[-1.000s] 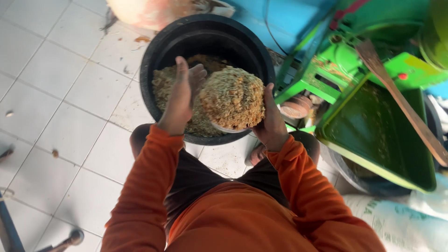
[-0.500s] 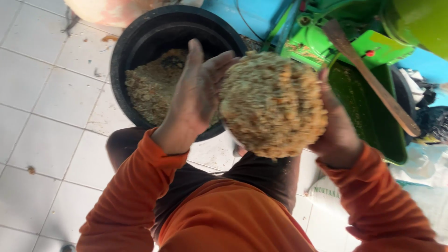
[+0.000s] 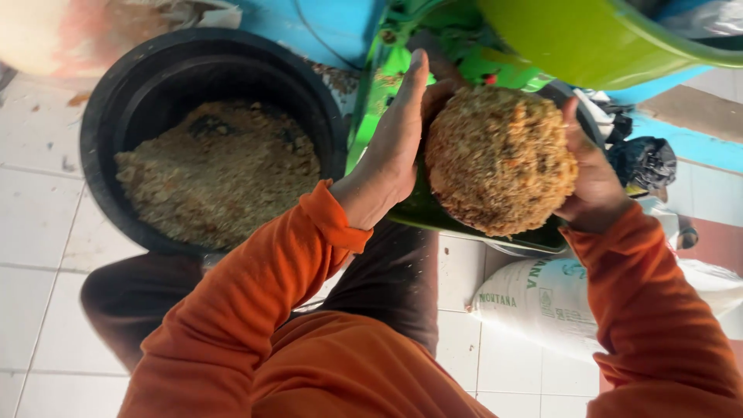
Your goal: The person sits on the floor in front of a green electric grinder and feeds pieces of dried cassava from a green tray into the machine, using a flat wooden tool to push the pieces in. Ground material falls into a large black basin, and the person later gathers the ground material in the basin into a mound by hand.
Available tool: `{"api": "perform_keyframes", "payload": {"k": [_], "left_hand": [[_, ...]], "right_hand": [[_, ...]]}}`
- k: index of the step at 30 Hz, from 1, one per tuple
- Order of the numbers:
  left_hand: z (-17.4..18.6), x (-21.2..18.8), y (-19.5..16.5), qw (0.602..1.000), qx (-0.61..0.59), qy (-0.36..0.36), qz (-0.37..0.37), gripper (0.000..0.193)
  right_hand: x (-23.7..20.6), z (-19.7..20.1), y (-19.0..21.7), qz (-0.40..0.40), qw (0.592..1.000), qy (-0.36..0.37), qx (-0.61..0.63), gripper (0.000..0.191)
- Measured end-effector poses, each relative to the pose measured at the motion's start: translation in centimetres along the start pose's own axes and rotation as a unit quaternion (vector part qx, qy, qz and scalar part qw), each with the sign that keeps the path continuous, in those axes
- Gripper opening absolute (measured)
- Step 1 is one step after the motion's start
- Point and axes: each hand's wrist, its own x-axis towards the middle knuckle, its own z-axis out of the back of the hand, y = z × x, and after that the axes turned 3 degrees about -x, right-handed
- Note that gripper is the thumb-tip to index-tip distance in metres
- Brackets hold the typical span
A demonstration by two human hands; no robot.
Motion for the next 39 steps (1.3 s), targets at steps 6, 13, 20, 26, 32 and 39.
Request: {"api": "perform_keyframes", "payload": {"k": [6, 13, 20, 26, 32, 39], "left_hand": [[-1.1, 1.7, 2.1, 0.999, 0.037, -0.025, 0.018, 0.097], [-1.7, 2.3, 2.4, 0.997, 0.070, -0.017, 0.013, 0.099], [-1.3, 2.6, 2.6, 0.990, 0.139, -0.012, -0.019, 0.105], [-0.1, 2.4, 2.9, 0.975, 0.212, -0.043, -0.056, 0.109], [-0.3, 1.6, 2.8, 0.961, 0.263, -0.032, -0.084, 0.105], [-0.3, 0.9, 2.4, 0.954, 0.290, -0.019, -0.071, 0.097]], "right_hand": [[1.2, 3.9, 0.5, -0.033, 0.995, 0.089, 0.013, 0.076], [1.3, 2.5, 2.4, 0.042, 0.990, 0.091, -0.101, 0.084], [1.4, 2.0, 1.2, 0.136, 0.977, -0.018, -0.165, 0.081], [1.0, 2.5, -0.4, 0.225, 0.930, -0.077, -0.280, 0.074], [0.1, 1.8, -1.4, 0.291, 0.881, -0.107, -0.357, 0.077], [-1.1, 0.3, -2.0, 0.396, 0.721, -0.123, -0.556, 0.089]]}}
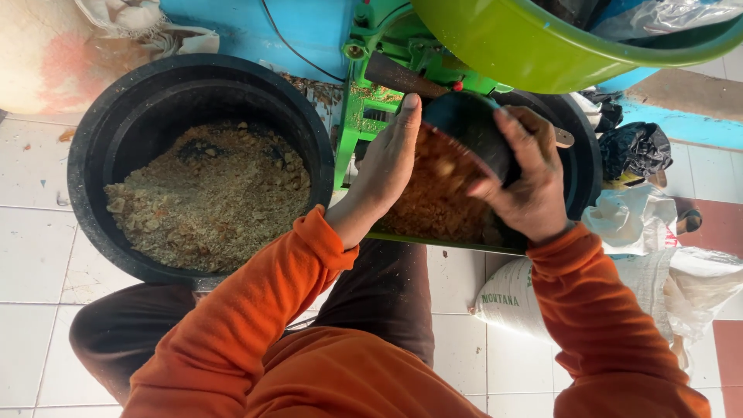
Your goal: The person sits on the floor in front of a green electric grinder and feeds pieces of dried cassava from a green tray into the machine, using a flat wooden tool to push the pieces in. Ground material falls into a large black basin, and the person later gathers the ground material in the basin into a mound by hand.
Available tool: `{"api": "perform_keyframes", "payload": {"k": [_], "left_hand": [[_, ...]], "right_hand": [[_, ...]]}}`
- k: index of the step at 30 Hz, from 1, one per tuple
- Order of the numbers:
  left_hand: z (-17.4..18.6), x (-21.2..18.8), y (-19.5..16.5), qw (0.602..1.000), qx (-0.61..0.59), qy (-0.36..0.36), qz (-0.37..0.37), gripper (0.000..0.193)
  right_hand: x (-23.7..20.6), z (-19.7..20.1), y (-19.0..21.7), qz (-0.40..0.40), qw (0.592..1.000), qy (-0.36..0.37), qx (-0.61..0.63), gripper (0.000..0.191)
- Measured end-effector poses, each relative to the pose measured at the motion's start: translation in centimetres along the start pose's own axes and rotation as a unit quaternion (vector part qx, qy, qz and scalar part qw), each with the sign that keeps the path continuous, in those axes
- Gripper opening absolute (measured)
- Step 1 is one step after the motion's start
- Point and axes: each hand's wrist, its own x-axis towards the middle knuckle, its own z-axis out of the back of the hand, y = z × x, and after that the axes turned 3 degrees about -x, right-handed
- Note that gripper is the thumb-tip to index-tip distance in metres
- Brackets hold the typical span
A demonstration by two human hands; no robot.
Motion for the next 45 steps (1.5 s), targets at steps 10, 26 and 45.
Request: {"api": "perform_keyframes", "payload": {"k": [10, 26, 45], "left_hand": [[0.0, 0.2, 0.6, 1.000, 0.015, 0.022, 0.002, 0.101], [-0.2, -1.5, -0.4, 0.998, 0.026, 0.051, -0.013, 0.104], [0.2, -1.8, 0.9, 0.985, 0.132, 0.020, -0.107, 0.086]], "right_hand": [[-1.2, -1.2, 2.0, 0.020, 0.991, 0.027, -0.133, 0.110], [-3.3, 0.2, 1.1, 0.009, 0.991, -0.090, -0.100, 0.098], [-5.0, 1.3, 1.5, 0.051, 0.985, -0.144, -0.082, 0.098]]}}
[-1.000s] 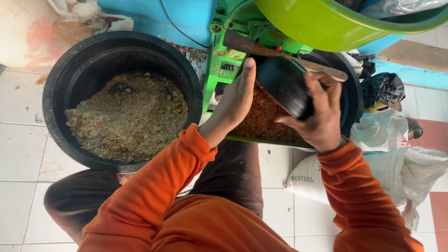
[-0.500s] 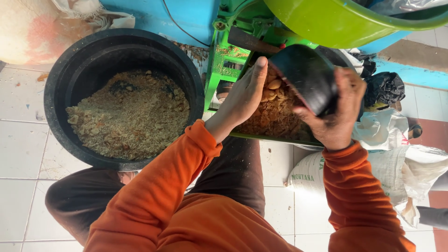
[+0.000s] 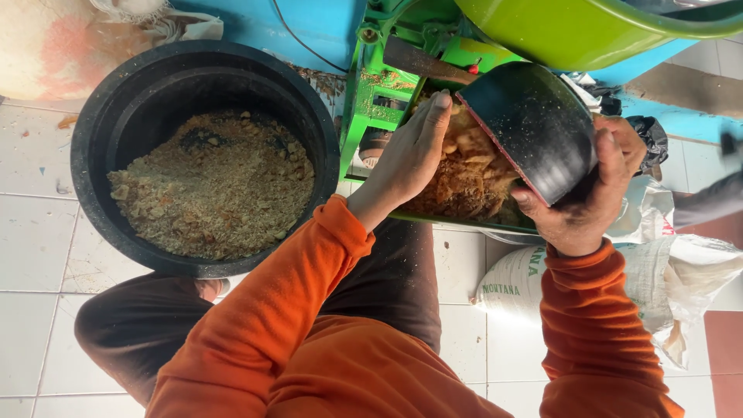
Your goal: The person sits on the floor in front of a green electric grinder and feeds pieces of dried cassava from a green tray into the machine, using a flat wooden tool to push the pieces in. Ground material falls into a large black basin, and the person later gathers the ground material in the basin into a mound by hand.
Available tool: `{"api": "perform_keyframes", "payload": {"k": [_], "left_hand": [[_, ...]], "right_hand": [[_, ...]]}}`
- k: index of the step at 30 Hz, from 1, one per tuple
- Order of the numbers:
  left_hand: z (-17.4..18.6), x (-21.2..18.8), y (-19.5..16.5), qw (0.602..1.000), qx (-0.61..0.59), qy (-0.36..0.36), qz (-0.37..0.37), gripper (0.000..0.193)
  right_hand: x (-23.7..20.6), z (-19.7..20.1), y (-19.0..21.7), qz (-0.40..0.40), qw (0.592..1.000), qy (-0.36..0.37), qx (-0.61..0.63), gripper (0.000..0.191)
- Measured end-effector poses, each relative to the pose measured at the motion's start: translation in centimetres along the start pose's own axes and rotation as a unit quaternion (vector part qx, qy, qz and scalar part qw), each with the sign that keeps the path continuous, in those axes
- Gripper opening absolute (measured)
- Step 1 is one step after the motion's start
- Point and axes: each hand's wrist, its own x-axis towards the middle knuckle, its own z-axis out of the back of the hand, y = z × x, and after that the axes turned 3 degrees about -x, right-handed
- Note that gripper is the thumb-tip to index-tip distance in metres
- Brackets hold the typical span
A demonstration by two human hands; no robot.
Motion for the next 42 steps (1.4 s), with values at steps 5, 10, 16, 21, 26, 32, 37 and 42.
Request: {"api": "perform_keyframes", "payload": {"k": [5, 10, 16, 21, 26, 32, 37, 42], "left_hand": [[-0.1, -0.1, 1.6, 0.999, 0.027, -0.002, -0.021, 0.079], [0.1, -0.2, 2.3, 0.973, 0.142, -0.046, -0.174, 0.056], [0.6, -1.2, 0.3, 0.996, 0.086, -0.017, 0.020, 0.054], [0.7, -1.3, -1.3, 0.961, 0.087, -0.086, -0.247, 0.048], [1.9, -1.1, -2.7, 0.950, 0.153, -0.103, -0.252, 0.050], [4.1, -1.0, -5.9, 0.885, 0.317, -0.176, -0.294, 0.028], [8.7, -2.5, -5.3, 0.878, 0.422, -0.206, -0.092, 0.025], [20.6, -8.3, -1.8, 0.792, 0.522, -0.272, -0.165, 0.007]], "right_hand": [[0.2, 0.4, 0.8, 0.001, 1.000, -0.006, 0.013, 0.097], [0.9, 0.5, 1.4, 0.038, 0.999, -0.010, 0.020, 0.101], [2.2, 2.7, 2.0, 0.114, 0.992, -0.027, -0.038, 0.107], [2.7, 3.3, 2.1, 0.106, 0.994, -0.020, -0.028, 0.109], [2.7, 2.9, 2.3, 0.085, 0.996, -0.003, 0.003, 0.105], [6.0, 2.5, 4.7, 0.081, 0.993, 0.058, 0.062, 0.101], [10.2, 0.1, 7.3, 0.107, 0.973, 0.152, 0.135, 0.105], [10.7, -1.7, 7.5, -0.052, 0.957, 0.286, 0.002, 0.075]]}}
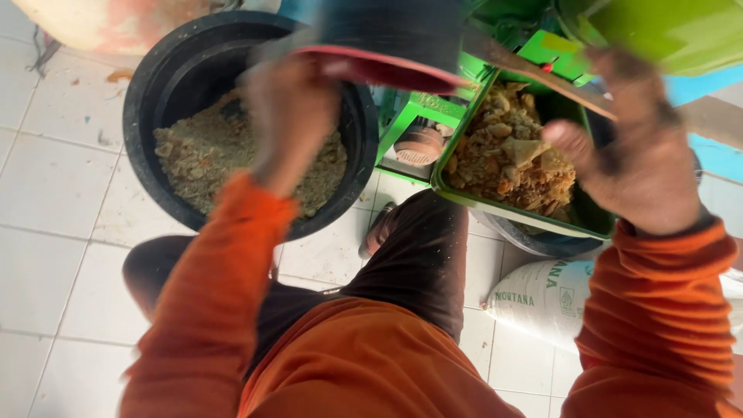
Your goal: The person sits on the floor in front of a green electric grinder and feeds pieces of dried cassava from a green tray into the machine, using a flat wooden tool to push the pieces in. Ground material falls into a large black basin, and the person later gathers the ground material in the basin into a mound by hand.
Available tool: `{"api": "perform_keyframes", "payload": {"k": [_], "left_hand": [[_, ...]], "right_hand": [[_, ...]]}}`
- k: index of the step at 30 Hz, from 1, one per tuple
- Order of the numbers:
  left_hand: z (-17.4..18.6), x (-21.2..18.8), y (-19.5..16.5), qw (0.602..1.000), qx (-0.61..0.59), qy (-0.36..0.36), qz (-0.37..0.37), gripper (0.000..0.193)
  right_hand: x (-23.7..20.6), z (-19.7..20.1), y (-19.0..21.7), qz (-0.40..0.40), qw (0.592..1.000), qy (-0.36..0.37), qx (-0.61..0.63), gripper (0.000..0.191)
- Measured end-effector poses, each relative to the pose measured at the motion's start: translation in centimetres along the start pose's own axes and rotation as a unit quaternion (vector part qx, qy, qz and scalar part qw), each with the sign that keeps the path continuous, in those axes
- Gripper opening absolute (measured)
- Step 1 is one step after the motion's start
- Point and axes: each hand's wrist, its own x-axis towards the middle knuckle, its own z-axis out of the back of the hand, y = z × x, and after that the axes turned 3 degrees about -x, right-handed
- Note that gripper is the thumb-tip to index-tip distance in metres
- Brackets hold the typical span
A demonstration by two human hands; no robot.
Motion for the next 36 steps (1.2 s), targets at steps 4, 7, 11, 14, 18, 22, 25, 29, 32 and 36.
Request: {"api": "perform_keyframes", "payload": {"k": [4, 7, 11, 14, 18, 22, 25, 29, 32, 36], "left_hand": [[3.5, -3.7, 9.1, 0.955, 0.060, 0.063, 0.285, 0.027], [4.9, -7.1, 12.8, 0.858, 0.023, 0.126, 0.497, 0.032], [4.4, -11.5, 14.0, 0.789, -0.030, 0.106, 0.605, 0.033], [3.8, -12.7, 13.8, 0.726, -0.111, 0.075, 0.674, 0.032], [2.8, -12.8, 12.6, 0.650, -0.253, -0.006, 0.717, 0.025], [2.6, -12.5, 12.2, 0.534, -0.234, 0.051, 0.811, 0.025], [2.8, -13.8, 12.2, 0.466, -0.258, 0.050, 0.845, 0.024], [3.1, -15.0, 11.3, 0.456, -0.273, 0.016, 0.847, 0.022], [2.5, -13.6, 8.9, 0.550, -0.368, -0.009, 0.750, 0.021], [2.0, -8.1, 2.0, 0.740, -0.410, 0.014, 0.534, 0.038]], "right_hand": [[-0.4, -2.6, -2.6, 0.227, 0.968, 0.098, -0.038, 0.059], [-1.5, -5.1, -4.7, 0.212, 0.963, 0.142, -0.081, 0.054], [0.3, -7.6, -7.5, 0.102, 0.970, 0.203, -0.092, 0.044], [2.3, -9.0, -7.9, -0.058, 0.973, 0.220, -0.025, 0.047], [3.6, -8.7, -6.5, 0.188, 0.952, 0.213, -0.116, 0.044], [2.5, -7.7, -5.1, 0.226, 0.905, 0.244, -0.265, 0.045], [1.3, -7.4, -4.5, 0.063, 0.956, 0.244, -0.153, 0.055], [0.2, -7.4, -5.3, 0.087, 0.947, 0.237, -0.199, 0.047], [-0.7, -7.6, -6.4, 0.216, 0.916, 0.220, -0.256, 0.052], [-2.4, -8.0, -6.9, -0.007, 0.986, 0.169, 0.012, 0.069]]}}
